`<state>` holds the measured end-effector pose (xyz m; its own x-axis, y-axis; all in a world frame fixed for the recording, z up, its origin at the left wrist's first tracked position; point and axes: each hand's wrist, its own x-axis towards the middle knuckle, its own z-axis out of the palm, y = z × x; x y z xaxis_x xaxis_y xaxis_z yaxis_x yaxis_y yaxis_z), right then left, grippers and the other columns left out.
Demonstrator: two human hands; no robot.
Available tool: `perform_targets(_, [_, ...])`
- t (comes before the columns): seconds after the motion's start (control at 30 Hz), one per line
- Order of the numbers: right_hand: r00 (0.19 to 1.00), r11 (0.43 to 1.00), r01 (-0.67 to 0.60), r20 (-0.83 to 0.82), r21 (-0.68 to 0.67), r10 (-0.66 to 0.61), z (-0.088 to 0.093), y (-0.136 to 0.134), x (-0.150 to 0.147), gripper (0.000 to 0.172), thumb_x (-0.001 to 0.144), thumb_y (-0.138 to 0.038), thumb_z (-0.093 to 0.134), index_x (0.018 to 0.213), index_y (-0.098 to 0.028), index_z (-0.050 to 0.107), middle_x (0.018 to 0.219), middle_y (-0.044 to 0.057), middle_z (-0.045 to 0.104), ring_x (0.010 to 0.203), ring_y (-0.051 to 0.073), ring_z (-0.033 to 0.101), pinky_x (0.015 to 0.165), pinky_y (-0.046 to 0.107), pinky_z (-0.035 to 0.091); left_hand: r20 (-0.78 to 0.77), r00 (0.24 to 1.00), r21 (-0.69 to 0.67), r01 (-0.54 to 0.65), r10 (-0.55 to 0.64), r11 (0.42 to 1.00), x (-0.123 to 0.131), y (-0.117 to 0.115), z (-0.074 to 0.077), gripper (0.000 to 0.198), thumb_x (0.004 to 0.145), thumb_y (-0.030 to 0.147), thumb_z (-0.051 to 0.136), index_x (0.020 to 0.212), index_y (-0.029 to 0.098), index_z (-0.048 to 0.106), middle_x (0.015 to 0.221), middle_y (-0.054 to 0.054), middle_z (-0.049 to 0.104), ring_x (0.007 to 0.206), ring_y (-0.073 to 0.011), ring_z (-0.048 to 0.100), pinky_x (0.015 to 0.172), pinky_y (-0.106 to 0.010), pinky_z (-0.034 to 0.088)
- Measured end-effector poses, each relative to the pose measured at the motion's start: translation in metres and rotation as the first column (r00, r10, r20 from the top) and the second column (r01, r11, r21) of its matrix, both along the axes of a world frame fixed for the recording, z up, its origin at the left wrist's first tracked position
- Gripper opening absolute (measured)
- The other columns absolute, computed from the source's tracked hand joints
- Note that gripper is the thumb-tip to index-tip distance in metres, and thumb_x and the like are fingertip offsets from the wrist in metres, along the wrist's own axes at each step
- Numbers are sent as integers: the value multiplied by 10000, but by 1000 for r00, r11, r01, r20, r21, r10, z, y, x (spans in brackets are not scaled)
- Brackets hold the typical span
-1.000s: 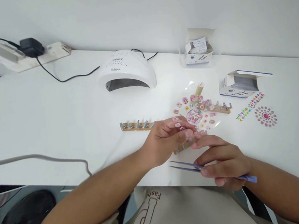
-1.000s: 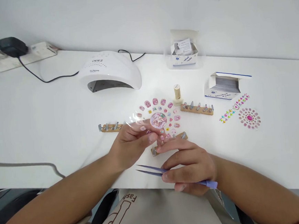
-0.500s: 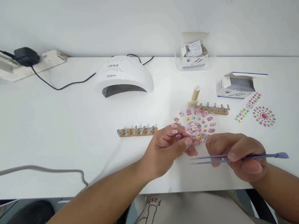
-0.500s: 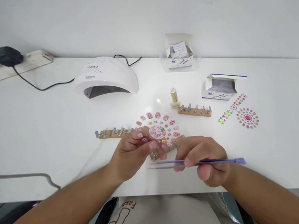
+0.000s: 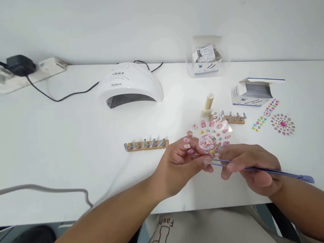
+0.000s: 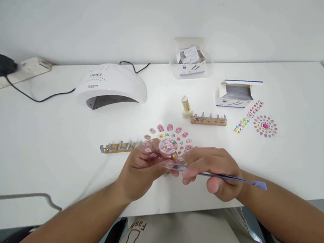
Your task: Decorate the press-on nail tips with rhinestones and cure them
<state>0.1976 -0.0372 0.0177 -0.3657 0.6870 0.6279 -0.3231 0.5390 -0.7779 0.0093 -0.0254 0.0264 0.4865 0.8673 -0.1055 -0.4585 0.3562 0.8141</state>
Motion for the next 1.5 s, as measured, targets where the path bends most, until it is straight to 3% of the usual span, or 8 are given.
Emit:
perform_targets(0.2, [1000,999,12,10,43,-13,-1,2,2,250,904,-342,571,1061,-156,627,664,29,597,583,122,537,577,288,471,-29,999,-32,29,-30,999,-2,0,3,58,759,160,762,808,176,737,781,1,705,711,-80,655,656,-192,626])
perform_targets(0.37, [995,997,80,-61,-3,-80,-8,-4,2,179,900,-323,569,998,-177,602,673,9,541,565,122,487,602,322,462,-43,998,-14,53,-53,999,0,-1,4,69,775,167,749,831,200,773,765,0,714,715,-75,645,670,-176,620])
perform_targets(0.57, [1000,999,18,-14,45,-17,-4,-2,8,138,907,-259,532,991,-158,575,704,-5,428,579,112,436,565,301,430,-43,997,-46,60,-62,997,-2,-3,2,92,789,144,734,836,213,771,799,12,728,697,-76,683,700,-188,619])
perform_targets(0.93, [995,1000,13,98,-7,-12,2,0,12,101,913,-231,493,916,-159,564,732,8,435,620,118,450,548,286,413,-119,992,7,49,-48,999,-6,-4,5,102,832,167,693,873,220,769,775,17,728,673,-74,701,696,-152,585])
perform_targets(1.3, [994,988,93,61,-124,-86,1,-6,10,104,893,-241,514,846,-189,591,673,0,436,569,127,447,503,283,393,-249,969,131,31,3,991,-6,-5,-1,116,851,206,658,902,205,762,824,-30,727,733,-139,687,665,-252,631])
perform_targets(1.5, [998,987,58,45,-149,-52,0,-5,9,110,897,-227,503,839,-186,586,673,2,449,578,121,460,514,279,396,-238,971,207,13,37,978,-6,-6,-2,113,857,207,653,901,222,756,835,-16,722,700,-119,672,652,-233,628])
